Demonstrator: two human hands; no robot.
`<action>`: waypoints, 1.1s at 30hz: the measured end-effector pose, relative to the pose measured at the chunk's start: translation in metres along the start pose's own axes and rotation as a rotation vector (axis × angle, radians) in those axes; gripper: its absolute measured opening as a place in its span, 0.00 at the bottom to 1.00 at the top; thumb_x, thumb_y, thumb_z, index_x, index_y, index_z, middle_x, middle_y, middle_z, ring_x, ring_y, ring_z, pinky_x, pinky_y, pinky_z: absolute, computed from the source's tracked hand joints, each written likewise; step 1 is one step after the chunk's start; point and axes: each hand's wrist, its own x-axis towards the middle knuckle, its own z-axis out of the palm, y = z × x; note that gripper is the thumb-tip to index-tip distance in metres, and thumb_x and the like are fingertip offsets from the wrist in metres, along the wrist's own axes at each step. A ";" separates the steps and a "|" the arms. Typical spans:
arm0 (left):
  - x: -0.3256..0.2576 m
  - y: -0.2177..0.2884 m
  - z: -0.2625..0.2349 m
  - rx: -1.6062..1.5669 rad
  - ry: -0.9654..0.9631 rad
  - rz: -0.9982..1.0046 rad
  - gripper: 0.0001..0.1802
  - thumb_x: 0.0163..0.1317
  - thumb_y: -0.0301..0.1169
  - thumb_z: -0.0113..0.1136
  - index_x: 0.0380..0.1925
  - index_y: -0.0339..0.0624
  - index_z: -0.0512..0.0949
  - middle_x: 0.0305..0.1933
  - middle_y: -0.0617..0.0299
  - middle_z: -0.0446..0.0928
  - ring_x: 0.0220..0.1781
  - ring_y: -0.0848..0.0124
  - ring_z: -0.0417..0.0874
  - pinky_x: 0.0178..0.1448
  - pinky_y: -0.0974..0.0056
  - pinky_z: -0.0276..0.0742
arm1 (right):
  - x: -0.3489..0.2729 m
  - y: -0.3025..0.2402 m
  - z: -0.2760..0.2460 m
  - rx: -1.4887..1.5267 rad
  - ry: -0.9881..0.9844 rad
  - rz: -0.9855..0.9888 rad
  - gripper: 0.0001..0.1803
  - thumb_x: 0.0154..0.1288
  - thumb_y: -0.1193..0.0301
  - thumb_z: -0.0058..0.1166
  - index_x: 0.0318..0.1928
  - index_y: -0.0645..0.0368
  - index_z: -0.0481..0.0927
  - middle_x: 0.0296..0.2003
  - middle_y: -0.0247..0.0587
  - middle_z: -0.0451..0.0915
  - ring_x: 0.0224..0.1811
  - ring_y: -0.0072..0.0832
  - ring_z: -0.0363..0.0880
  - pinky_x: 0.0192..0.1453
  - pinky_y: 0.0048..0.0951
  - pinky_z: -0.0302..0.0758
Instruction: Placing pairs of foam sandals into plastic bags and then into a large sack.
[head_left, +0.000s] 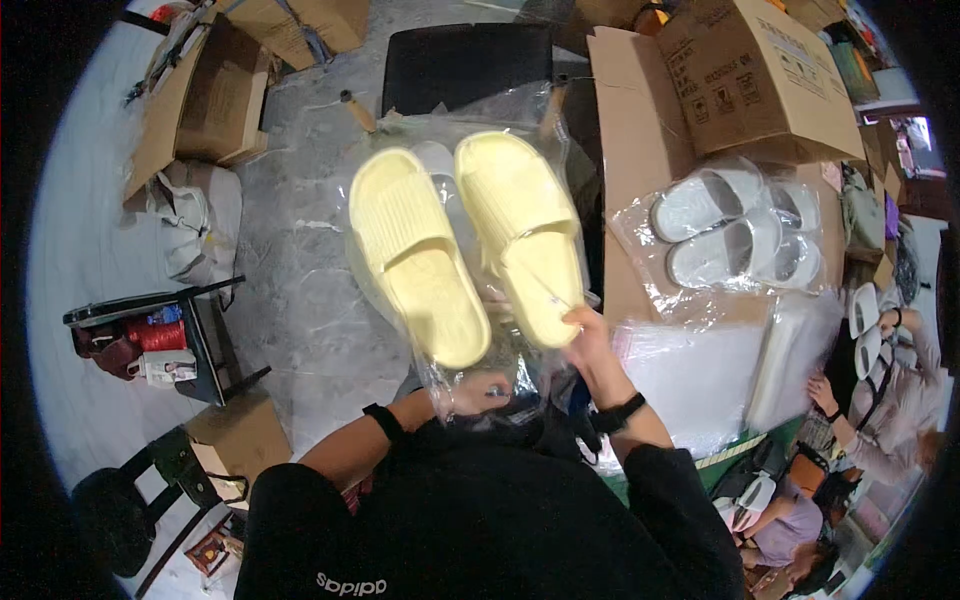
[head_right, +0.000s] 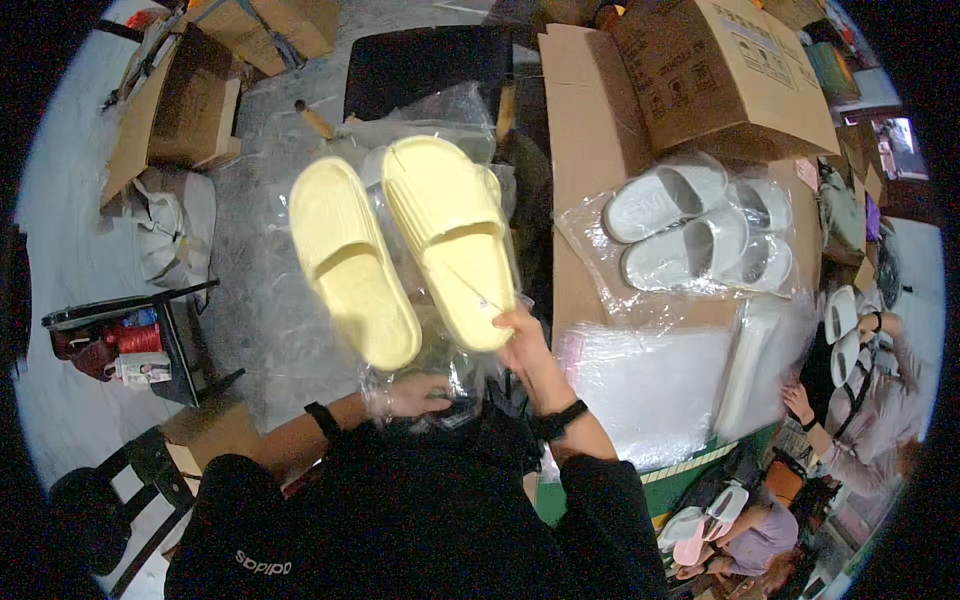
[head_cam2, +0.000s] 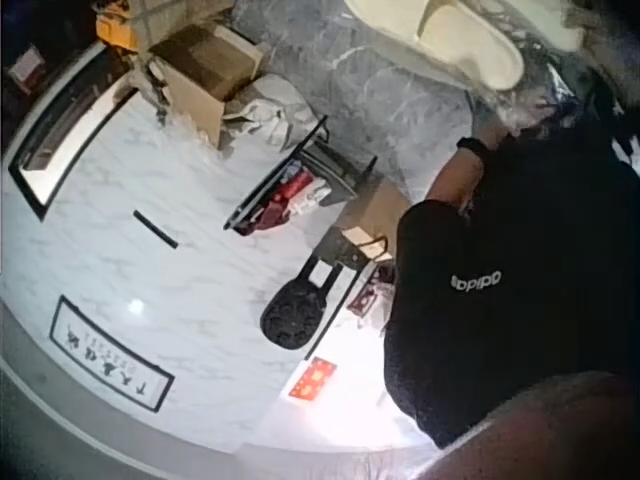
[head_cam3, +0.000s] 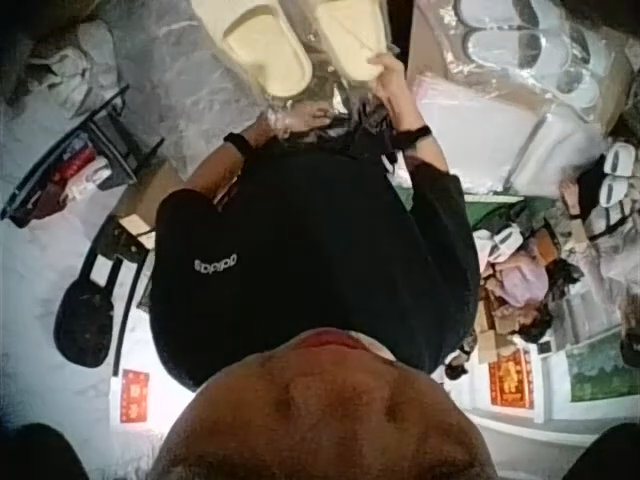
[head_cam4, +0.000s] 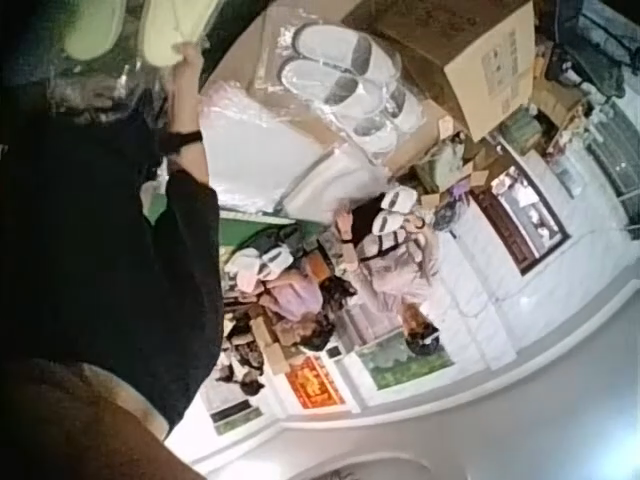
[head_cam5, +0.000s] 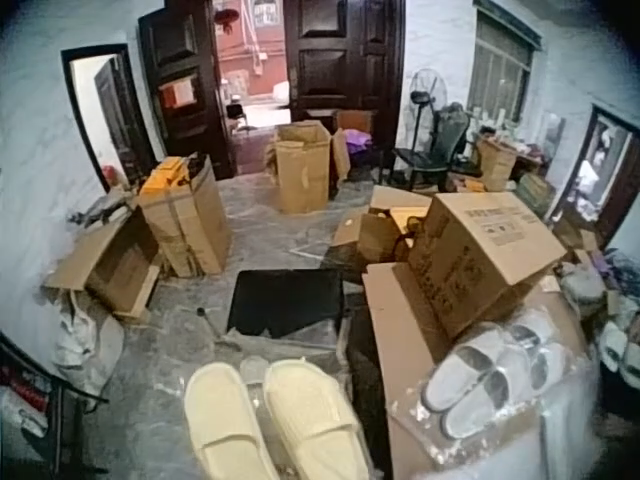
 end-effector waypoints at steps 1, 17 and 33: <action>-0.011 -0.001 0.007 -0.057 0.156 -0.079 0.20 0.56 0.40 0.54 0.44 0.38 0.70 0.45 0.50 0.73 0.48 0.59 0.73 0.51 0.61 0.68 | 0.021 0.007 -0.009 -0.177 0.081 0.079 0.34 0.45 0.73 0.49 0.57 0.71 0.60 0.50 0.54 0.70 0.51 0.40 0.72 0.55 0.33 0.70; -0.026 -0.035 -0.018 0.460 0.260 -0.293 0.14 0.51 0.33 0.55 0.36 0.39 0.72 0.39 0.45 0.74 0.45 0.51 0.74 0.49 0.54 0.69 | 0.027 0.055 -0.122 -1.721 0.769 0.435 0.50 0.38 0.44 0.62 0.54 0.73 0.63 0.48 0.64 0.70 0.51 0.48 0.71 0.54 0.36 0.68; -0.011 -0.029 -0.025 0.690 0.062 -0.255 0.14 0.48 0.35 0.52 0.36 0.47 0.76 0.33 0.50 0.77 0.40 0.54 0.78 0.44 0.54 0.71 | -0.067 -0.154 -0.115 -1.321 1.528 -1.007 0.38 0.48 0.61 0.62 0.52 0.74 0.62 0.48 0.59 0.67 0.52 0.49 0.64 0.58 0.38 0.60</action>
